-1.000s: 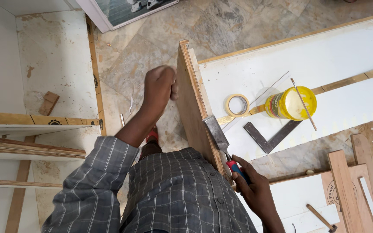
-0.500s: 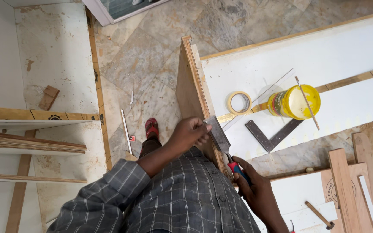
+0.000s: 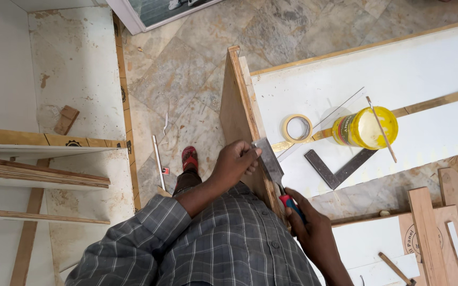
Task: The person uses a metal scraper to remove material from the edge of a wooden board. They repeatedly scrape along the edge and wipe away debris with their hand.
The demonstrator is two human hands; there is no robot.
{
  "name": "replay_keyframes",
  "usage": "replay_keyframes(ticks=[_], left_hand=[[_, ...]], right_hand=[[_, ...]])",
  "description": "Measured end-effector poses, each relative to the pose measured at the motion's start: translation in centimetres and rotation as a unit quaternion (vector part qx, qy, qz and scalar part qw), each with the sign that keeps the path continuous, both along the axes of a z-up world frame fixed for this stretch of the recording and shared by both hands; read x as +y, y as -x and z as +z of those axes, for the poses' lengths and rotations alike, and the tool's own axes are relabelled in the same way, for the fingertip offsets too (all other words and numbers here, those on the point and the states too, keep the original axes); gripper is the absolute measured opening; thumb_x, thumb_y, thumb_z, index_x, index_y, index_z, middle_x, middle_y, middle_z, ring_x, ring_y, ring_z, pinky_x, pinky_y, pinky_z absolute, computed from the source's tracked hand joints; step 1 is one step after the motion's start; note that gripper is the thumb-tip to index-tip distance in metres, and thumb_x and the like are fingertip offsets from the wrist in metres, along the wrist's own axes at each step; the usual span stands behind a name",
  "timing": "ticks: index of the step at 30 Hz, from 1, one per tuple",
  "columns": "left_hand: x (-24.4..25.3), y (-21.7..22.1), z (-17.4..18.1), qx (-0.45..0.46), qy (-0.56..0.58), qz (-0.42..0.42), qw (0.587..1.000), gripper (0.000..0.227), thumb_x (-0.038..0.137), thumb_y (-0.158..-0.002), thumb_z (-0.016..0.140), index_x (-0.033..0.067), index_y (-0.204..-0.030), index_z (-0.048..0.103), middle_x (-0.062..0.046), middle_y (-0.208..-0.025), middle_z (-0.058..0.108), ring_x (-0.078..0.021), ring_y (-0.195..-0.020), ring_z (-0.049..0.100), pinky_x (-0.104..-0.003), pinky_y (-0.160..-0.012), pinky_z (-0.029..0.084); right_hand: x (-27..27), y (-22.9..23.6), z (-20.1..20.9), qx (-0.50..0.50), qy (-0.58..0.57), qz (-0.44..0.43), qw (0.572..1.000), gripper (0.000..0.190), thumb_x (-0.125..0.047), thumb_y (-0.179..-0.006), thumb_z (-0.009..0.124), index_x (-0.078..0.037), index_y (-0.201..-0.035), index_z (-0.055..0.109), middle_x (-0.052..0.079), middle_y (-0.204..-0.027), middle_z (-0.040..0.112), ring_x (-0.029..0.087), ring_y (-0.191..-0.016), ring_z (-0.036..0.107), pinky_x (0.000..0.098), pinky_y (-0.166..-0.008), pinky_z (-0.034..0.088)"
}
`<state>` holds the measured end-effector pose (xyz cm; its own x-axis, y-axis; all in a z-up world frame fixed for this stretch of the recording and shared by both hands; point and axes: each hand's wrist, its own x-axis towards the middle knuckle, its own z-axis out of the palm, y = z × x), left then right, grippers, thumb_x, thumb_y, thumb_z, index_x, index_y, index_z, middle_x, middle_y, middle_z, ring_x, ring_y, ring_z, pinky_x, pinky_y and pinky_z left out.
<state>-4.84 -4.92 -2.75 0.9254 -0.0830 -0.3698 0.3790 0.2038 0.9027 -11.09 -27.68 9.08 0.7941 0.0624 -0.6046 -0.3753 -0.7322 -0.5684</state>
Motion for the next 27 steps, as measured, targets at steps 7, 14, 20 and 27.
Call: replay_keyframes(ticks=[7, 14, 20, 27], left_hand=[[0.0, 0.1, 0.2, 0.018, 0.01, -0.018, 1.0, 0.028, 0.031, -0.098, 0.066, 0.005, -0.09, 0.06, -0.005, -0.076, 0.068, -0.0086, -0.065, 0.065, -0.027, -0.057, 0.056], [-0.1, 0.3, 0.0, -0.023, 0.007, 0.007, 1.0, 0.03, 0.032, -0.1, 0.067, 0.0041, -0.09, 0.06, -0.006, -0.076, 0.067, -0.0085, -0.065, 0.064, -0.025, -0.058, 0.055], [0.2, -0.2, 0.1, -0.037, -0.003, 0.012, 0.999, 0.03, 0.032, -0.102, 0.065, 0.0043, -0.089, 0.06, -0.005, -0.075, 0.067, -0.0084, -0.064, 0.064, -0.025, -0.058, 0.055], [0.3, -0.7, 0.1, -0.007, 0.037, 0.009, 0.999, 0.028, 0.028, -0.102, 0.065, 0.0041, -0.089, 0.059, -0.005, -0.075, 0.066, -0.0096, -0.063, 0.062, -0.028, -0.058, 0.054]], right_hand=[[-0.1, -0.3, 0.3, -0.015, -0.025, 0.005, 1.0, 0.048, -0.027, -0.094, 0.061, -0.021, -0.142, 0.058, 0.004, -0.069, 0.074, 0.012, -0.058, 0.069, 0.0304, -0.056, 0.056], [0.3, -0.2, 0.0, -0.006, -0.022, -0.007, 1.0, 0.048, -0.028, -0.097, 0.06, -0.022, -0.145, 0.058, 0.008, -0.064, 0.068, 0.013, -0.056, 0.063, 0.0313, -0.055, 0.052], [0.7, -0.9, 0.4, 0.003, -0.011, -0.007, 1.0, 0.048, -0.029, -0.096, 0.061, -0.023, -0.144, 0.059, 0.009, -0.061, 0.065, 0.014, -0.053, 0.061, 0.0318, -0.054, 0.05], [1.1, -1.6, 0.9, -0.012, -0.024, 0.008, 1.0, 0.046, -0.03, -0.096, 0.061, -0.022, -0.141, 0.06, 0.008, -0.061, 0.067, 0.013, -0.053, 0.061, 0.0317, -0.054, 0.051]])
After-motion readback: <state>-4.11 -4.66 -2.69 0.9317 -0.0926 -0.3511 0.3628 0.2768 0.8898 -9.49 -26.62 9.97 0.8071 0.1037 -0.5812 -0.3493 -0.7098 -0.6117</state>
